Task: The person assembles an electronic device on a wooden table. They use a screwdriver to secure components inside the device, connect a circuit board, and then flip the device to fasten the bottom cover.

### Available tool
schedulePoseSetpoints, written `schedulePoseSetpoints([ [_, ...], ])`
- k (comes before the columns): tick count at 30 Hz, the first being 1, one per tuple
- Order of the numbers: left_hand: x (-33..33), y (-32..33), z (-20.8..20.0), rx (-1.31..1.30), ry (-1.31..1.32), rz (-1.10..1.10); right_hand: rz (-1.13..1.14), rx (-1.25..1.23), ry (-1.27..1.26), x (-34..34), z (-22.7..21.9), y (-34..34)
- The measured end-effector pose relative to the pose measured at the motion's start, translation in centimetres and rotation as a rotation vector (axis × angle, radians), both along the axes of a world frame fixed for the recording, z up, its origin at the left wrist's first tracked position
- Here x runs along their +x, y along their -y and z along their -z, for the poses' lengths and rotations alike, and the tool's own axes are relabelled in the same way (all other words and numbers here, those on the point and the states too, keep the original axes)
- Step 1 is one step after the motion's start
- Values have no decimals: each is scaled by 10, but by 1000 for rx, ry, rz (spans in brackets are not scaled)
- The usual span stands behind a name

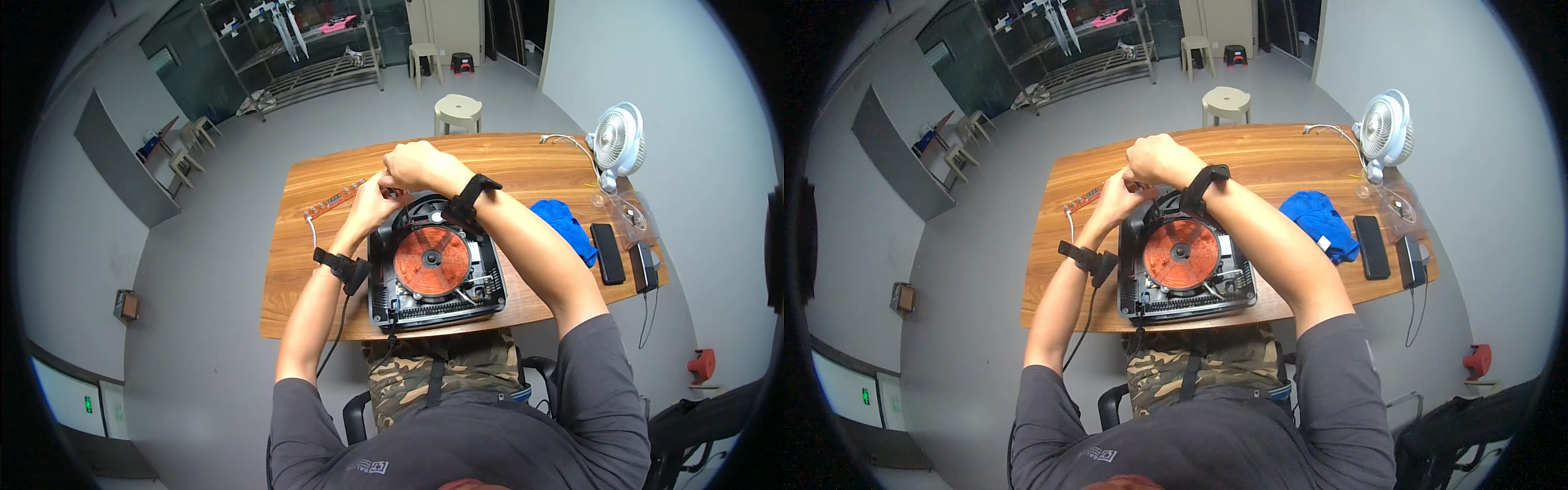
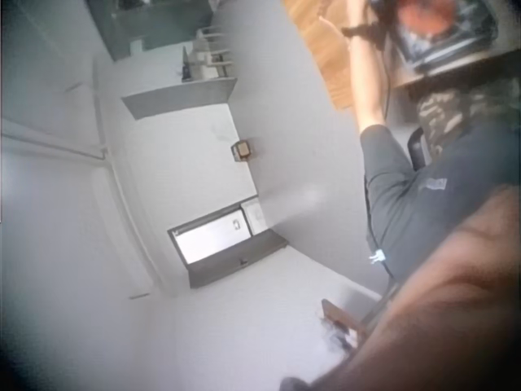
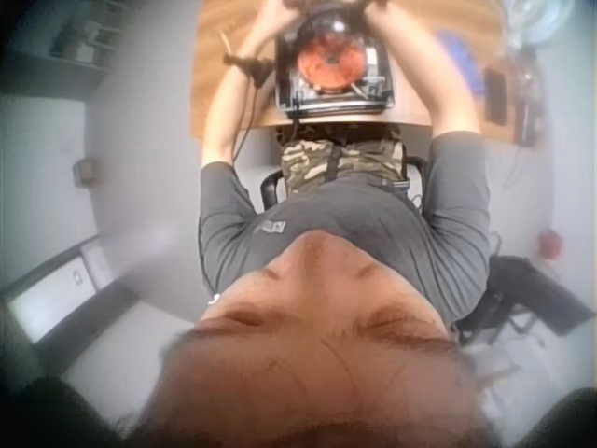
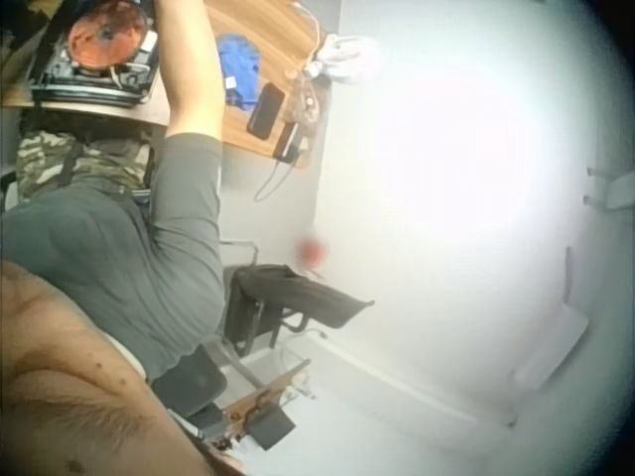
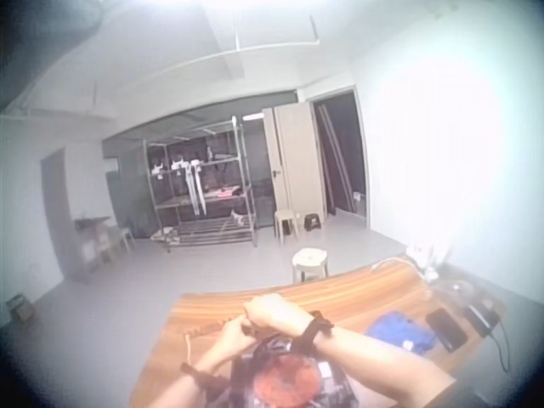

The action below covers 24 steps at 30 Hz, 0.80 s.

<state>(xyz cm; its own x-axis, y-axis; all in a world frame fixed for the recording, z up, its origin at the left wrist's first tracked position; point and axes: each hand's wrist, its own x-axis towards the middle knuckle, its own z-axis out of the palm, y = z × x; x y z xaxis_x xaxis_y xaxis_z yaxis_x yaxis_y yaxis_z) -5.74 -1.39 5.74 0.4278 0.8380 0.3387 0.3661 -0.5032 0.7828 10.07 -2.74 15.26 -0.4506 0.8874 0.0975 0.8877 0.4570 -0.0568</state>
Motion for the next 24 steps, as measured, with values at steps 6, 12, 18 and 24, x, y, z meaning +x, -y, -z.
schedulePoseSetpoints([
  [6, 4, 7, -14, -15, -35, -21, 74, 52, 60, 2, -4, 8],
  [12, -1, 10, -16, -145, 33, -5, -180, 32, 58, 19, -7, 13],
  [18, -1, 2, 1, -19, -42, 9, 29, 29, 26, 5, -1, 7],
  [24, 0, 10, -13, 26, -116, -44, 26, -18, 134, 1, -20, 20],
])
